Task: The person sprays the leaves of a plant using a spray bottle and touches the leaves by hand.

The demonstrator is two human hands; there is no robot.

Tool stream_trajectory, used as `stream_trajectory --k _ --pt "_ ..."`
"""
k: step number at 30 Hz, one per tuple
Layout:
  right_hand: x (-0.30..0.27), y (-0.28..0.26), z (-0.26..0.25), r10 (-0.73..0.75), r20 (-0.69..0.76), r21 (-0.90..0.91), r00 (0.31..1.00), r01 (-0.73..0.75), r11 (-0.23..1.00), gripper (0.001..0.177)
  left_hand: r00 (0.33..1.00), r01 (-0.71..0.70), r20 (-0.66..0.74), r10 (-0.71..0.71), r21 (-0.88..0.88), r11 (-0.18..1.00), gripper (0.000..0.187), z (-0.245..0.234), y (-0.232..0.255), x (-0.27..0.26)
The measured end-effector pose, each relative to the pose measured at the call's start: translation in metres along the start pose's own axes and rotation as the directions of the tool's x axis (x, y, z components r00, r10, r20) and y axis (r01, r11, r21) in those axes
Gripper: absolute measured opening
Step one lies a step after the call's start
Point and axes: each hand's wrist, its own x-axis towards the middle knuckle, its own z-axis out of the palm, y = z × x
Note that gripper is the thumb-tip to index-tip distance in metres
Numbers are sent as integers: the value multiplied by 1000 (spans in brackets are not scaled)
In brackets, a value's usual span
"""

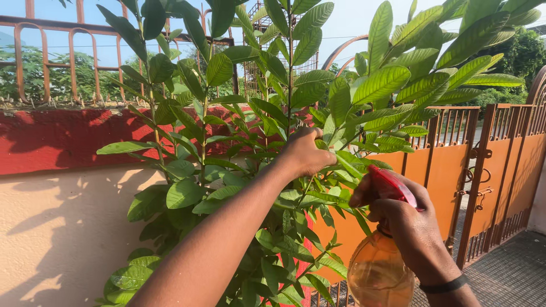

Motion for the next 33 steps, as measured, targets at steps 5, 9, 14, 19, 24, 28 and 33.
stream_trajectory --k 5,9,14,19,24,28,33 --pt "0 8 6 -45 -19 182 999 48 982 34 965 256 138 -224 -301 919 73 -26 18 -6" --pt "-5 -1 14 -70 -9 185 998 70 980 32 931 365 152 -332 -415 834 59 -26 8 -4" --pt "-6 0 19 58 0 87 998 -58 995 27 938 336 220 -268 -386 859 51 -14 -40 5" --pt "-3 15 23 -90 113 86 989 81 993 23 924 349 333 -186 -537 768 59 -22 -49 0" --pt "-5 1 35 -84 115 32 990 81 996 27 854 496 410 -320 -455 739 70 -46 -14 -15" --pt "-6 0 39 -99 96 63 990 94 994 19 885 442 340 -319 -399 803 62 -49 -6 -15" --pt "-4 5 34 -158 55 30 986 157 987 23 905 396 341 -254 -460 795 68 -45 -21 -11"
